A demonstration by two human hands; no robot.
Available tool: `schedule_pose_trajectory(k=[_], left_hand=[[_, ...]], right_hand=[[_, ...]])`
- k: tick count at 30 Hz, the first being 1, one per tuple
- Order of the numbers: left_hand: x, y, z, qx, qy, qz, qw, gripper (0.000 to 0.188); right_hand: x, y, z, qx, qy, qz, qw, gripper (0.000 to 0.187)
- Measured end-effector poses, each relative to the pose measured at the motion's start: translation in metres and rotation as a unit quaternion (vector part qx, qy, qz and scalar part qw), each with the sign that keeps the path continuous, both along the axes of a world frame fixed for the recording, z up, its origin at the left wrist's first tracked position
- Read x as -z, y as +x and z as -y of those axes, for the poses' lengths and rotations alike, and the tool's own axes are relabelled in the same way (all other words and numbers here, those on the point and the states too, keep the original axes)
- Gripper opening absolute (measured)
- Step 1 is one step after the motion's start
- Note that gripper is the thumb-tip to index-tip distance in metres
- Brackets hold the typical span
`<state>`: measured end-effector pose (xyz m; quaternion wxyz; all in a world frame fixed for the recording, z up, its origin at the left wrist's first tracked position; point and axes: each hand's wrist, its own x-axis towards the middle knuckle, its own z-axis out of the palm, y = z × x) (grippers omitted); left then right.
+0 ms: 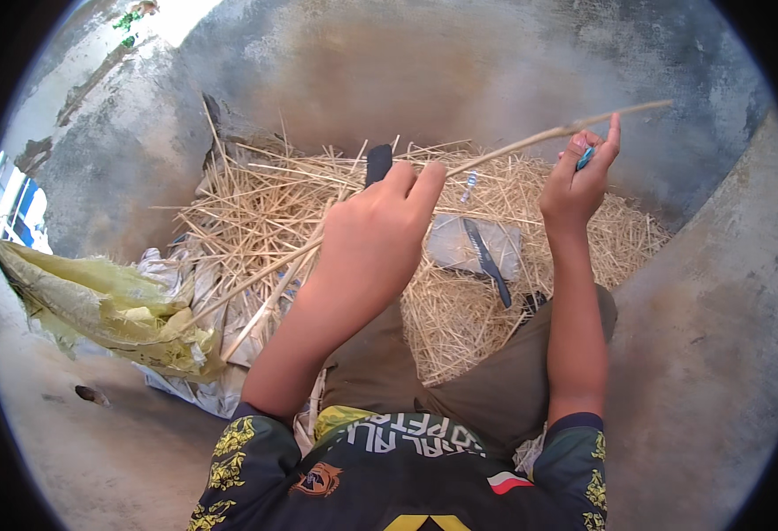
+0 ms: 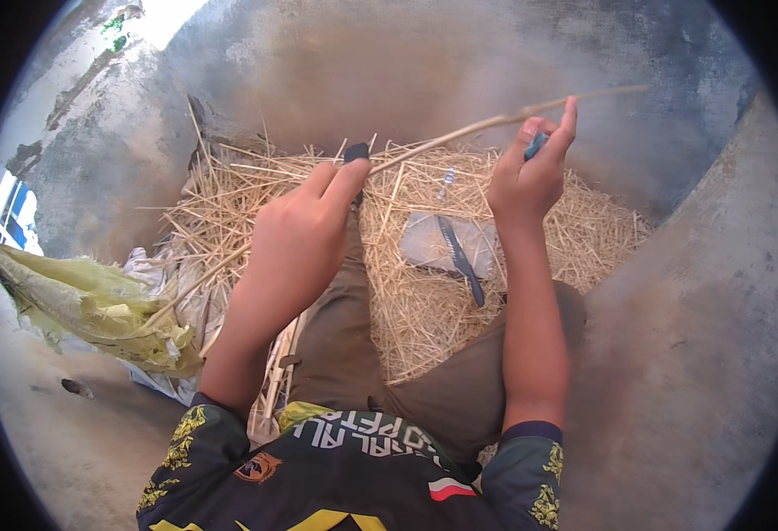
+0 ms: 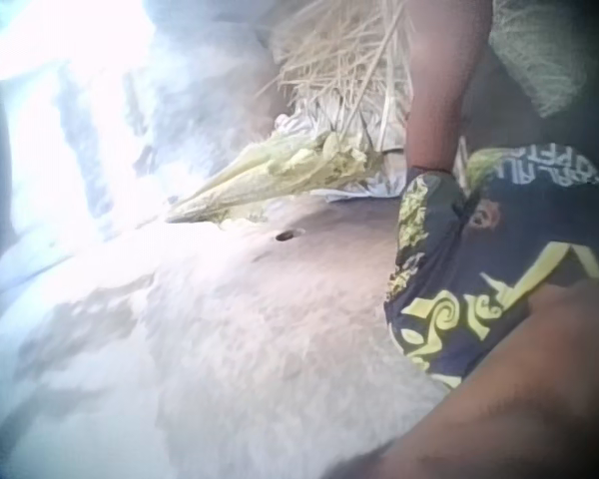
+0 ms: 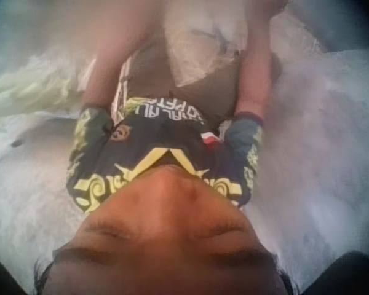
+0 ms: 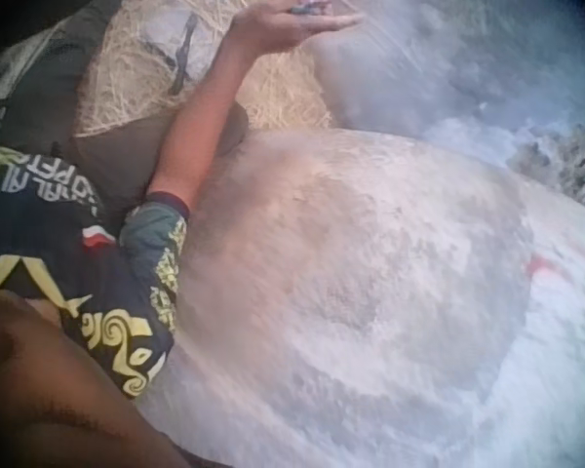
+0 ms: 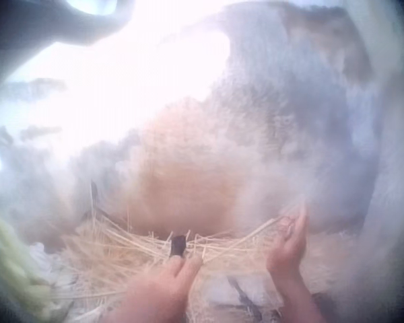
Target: The person sits on a straw-covered floor and uses a utility knife to shave the bark off thin wooden sticks. They hold the stick in one hand and scrape the blade along its length to smooth the surface, occasionally switching to a larger knife for the same purpose.
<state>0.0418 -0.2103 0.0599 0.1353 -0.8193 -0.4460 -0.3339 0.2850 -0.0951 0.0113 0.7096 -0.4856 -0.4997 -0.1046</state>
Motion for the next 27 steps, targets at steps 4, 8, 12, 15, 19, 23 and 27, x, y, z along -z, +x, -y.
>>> schedule_pose_trajectory(k=[4, 8, 12, 15, 19, 23, 27], left_hand=[[0.036, 0.02, -0.023, 0.088, -0.076, 0.187, 0.976, 0.024], [0.066, 0.03, 0.002, 0.104, -0.31, 0.407, 0.853, 0.022], [0.082, 0.021, 0.009, 0.159, -0.449, 0.553, 0.684, 0.019], [0.095, 0.009, 0.013, 0.167, -0.438, 0.549, 0.692, 0.02], [0.098, -0.002, 0.031, 0.149, -0.481, 0.576, 0.643, 0.022], [0.108, -0.01, 0.033, 0.121, -0.49, 0.583, 0.637, 0.021], [0.12, -0.017, 0.027, 0.138, -0.493, 0.608, 0.608, 0.02]], right_hand=[[-0.007, 0.006, 0.012, -0.146, -0.096, -0.007, 0.985, 0.025], [0.009, -0.01, 0.022, -0.166, -0.247, 0.13, 0.946, 0.036], [0.024, -0.043, 0.036, -0.139, -0.245, 0.24, 0.929, 0.026], [0.027, -0.063, 0.039, -0.132, -0.288, 0.263, 0.911, 0.017], [0.032, -0.073, 0.04, -0.14, -0.347, 0.26, 0.89, 0.017], [0.049, -0.088, 0.046, -0.127, -0.319, 0.328, 0.88, 0.021], [0.068, -0.102, 0.048, -0.149, -0.289, 0.373, 0.869, 0.027]])
